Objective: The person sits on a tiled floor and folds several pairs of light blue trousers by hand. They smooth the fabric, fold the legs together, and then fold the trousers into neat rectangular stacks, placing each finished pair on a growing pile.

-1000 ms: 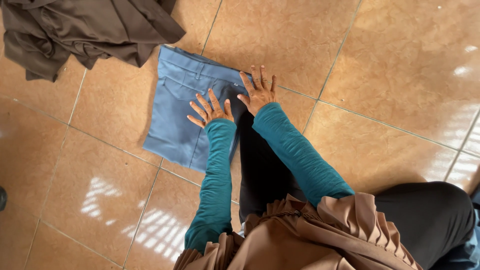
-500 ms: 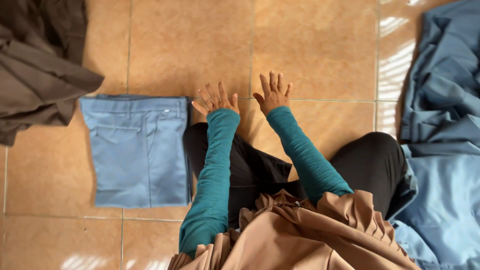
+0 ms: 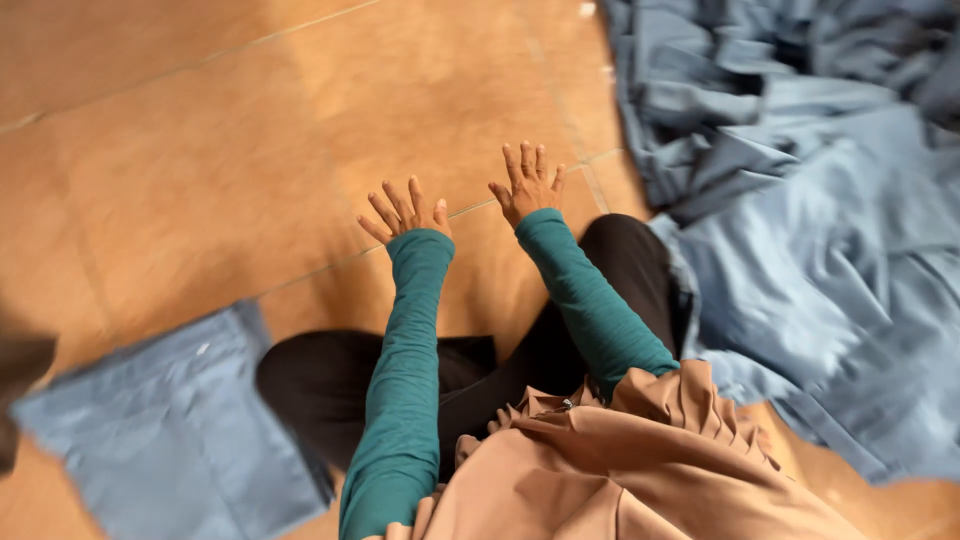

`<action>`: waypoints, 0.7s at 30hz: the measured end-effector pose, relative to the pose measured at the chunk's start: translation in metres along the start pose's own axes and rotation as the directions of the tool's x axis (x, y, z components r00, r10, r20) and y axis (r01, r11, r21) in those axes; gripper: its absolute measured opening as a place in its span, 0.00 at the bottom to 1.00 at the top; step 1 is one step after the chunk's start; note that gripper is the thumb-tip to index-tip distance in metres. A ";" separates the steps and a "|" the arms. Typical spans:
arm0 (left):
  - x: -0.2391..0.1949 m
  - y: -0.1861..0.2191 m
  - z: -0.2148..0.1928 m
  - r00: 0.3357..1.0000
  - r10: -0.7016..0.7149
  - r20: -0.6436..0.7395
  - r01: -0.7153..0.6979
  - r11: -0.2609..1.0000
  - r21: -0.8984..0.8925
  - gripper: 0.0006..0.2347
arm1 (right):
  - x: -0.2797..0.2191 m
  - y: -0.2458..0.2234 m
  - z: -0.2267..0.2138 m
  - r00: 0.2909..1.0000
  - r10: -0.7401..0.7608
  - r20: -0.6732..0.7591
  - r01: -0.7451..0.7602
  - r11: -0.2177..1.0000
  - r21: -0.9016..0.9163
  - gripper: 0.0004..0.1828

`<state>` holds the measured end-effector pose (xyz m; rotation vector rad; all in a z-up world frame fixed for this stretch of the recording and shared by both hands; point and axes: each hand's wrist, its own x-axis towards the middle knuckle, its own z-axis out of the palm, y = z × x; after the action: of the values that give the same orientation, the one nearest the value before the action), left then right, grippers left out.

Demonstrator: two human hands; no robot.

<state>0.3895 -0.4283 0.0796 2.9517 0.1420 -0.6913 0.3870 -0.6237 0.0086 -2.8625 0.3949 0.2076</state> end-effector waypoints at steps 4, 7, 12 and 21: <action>-0.008 0.115 0.033 0.974 0.220 -0.046 -0.216 0.973 0.082 0.28 | -0.020 0.112 -0.037 0.975 0.196 -0.107 -0.192 0.980 0.042 0.39; -0.032 0.192 0.060 0.910 0.404 -0.089 -0.393 0.911 0.122 0.29 | -0.049 0.179 -0.067 0.938 0.330 -0.109 -0.324 0.943 0.069 0.41; -0.089 0.288 0.101 0.739 0.670 -0.070 -0.663 0.742 0.100 0.29 | -0.105 0.280 -0.081 0.861 0.465 -0.204 -0.434 0.883 0.180 0.39; -0.100 0.330 0.176 0.612 0.698 0.372 -0.775 0.624 0.103 0.26 | -0.240 0.402 -0.073 0.923 0.384 0.020 -0.379 0.901 0.209 0.44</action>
<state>0.2613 -0.7836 -0.0053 2.6449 -1.2307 -1.0253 0.0523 -0.9586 0.0314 -2.5560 0.9266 0.1906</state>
